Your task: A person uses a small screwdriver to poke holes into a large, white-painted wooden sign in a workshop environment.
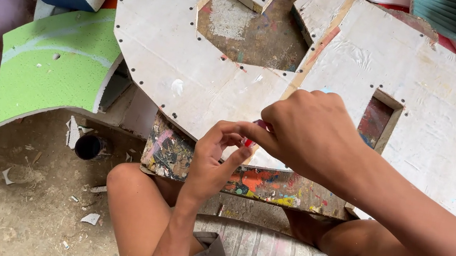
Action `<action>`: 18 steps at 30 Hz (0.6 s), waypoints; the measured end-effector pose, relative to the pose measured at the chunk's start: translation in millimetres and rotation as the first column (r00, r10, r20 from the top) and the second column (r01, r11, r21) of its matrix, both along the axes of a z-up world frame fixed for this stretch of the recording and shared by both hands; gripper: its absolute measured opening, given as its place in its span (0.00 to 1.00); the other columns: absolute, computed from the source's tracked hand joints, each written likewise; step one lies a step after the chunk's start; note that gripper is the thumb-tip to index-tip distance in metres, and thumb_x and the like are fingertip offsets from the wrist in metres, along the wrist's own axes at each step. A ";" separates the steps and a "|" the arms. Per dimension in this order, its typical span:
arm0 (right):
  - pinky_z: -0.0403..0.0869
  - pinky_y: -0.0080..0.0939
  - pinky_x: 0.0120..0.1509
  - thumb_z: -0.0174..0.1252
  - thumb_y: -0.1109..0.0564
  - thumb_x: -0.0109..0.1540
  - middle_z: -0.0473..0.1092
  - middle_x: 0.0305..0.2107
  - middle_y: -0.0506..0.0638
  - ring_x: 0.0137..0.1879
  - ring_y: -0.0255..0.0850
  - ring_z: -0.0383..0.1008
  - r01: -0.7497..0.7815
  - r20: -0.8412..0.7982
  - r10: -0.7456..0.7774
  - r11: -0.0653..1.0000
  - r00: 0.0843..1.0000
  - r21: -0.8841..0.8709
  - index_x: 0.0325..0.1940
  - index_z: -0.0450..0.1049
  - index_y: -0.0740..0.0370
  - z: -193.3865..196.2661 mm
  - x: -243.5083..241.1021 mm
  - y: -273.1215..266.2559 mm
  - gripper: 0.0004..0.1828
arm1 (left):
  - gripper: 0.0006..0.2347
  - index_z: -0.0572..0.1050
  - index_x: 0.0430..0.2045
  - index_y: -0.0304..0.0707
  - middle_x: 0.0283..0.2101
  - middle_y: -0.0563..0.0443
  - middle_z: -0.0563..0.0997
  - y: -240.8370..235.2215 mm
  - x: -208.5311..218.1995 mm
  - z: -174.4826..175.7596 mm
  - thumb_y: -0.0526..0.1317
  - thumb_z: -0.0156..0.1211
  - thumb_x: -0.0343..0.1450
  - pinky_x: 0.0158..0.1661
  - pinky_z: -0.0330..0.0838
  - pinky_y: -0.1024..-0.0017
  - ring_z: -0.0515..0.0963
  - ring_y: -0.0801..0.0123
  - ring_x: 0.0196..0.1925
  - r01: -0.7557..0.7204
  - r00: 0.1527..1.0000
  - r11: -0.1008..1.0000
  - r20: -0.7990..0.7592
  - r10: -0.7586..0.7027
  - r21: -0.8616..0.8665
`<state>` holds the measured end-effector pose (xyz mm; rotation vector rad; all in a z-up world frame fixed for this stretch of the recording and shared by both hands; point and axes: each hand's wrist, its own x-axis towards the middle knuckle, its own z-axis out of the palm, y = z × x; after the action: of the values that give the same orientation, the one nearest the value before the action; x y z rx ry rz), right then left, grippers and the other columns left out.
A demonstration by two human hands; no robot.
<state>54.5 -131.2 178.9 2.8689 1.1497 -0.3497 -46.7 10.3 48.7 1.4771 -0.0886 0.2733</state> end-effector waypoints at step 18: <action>0.67 0.52 0.29 0.40 0.26 0.73 0.69 0.14 0.49 0.22 0.54 0.71 -0.025 0.034 0.028 0.996 0.999 -0.087 0.23 0.71 0.53 0.1 -10.2 2.2 0.38 | 0.16 0.74 0.46 0.35 0.41 0.51 0.78 1.3 -1.6 -5.5 0.49 0.48 0.79 0.47 0.72 0.72 0.76 0.71 0.44 0.070 0.997 0.997 -0.014 -0.070 0.028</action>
<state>44.4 -129.0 179.0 2.7722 1.1360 -0.3371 -48.3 11.6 43.3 1.5007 -0.1343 0.2063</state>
